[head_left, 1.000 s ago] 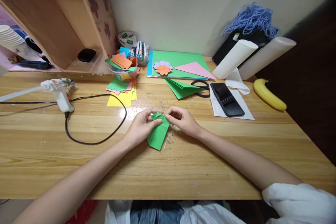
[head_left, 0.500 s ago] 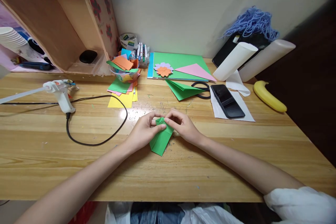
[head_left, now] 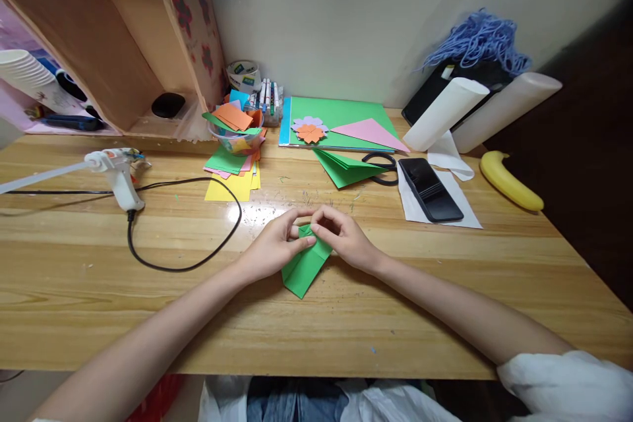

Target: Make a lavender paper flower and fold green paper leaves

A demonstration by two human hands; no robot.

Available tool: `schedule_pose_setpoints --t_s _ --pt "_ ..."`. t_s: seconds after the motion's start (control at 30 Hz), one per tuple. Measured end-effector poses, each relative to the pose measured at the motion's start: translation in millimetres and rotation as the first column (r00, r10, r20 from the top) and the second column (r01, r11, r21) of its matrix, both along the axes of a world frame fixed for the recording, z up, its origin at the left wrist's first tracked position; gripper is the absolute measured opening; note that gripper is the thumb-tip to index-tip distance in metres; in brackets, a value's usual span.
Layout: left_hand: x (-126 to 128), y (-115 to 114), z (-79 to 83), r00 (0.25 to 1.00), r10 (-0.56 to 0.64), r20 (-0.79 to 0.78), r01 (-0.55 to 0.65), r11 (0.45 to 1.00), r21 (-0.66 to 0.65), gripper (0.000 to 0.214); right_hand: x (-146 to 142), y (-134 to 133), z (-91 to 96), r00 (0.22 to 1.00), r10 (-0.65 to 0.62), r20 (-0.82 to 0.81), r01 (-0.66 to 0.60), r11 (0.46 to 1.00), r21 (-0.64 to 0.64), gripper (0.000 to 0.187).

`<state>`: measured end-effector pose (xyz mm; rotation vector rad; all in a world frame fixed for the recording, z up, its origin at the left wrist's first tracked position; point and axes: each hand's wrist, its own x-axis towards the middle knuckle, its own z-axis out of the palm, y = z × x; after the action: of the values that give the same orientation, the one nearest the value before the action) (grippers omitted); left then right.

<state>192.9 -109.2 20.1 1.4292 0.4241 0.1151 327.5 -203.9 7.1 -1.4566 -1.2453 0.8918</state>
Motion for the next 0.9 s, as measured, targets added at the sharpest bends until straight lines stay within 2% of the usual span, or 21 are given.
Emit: schedule_pose_setpoints --t_s 0.1,0.33,0.7,0.9 --pt "-0.8 -0.7 0.1 1.000 0.004 0.014 -0.004 1.000 0.016 0.047 0.1 -0.2 1.2 1.000 0.002 -0.025 -0.002 1.000 0.003 0.017" --pt "-2.9 -0.7 2.1 0.998 0.067 0.009 -0.068 0.985 0.157 0.043 -1.4 -0.2 1.8 0.999 -0.028 -0.029 0.027 1.000 -0.002 0.018" --pt "-4.4 0.8 5.3 0.982 0.187 0.037 -0.191 0.971 0.146 0.046 3.2 2.5 0.5 0.989 -0.080 -0.126 0.079 0.997 -0.008 0.016" --pt "-5.2 1.9 9.3 0.964 0.259 0.052 -0.264 0.928 0.263 0.042 5.1 4.6 -1.4 0.973 -0.133 -0.187 0.137 0.991 0.004 0.017"
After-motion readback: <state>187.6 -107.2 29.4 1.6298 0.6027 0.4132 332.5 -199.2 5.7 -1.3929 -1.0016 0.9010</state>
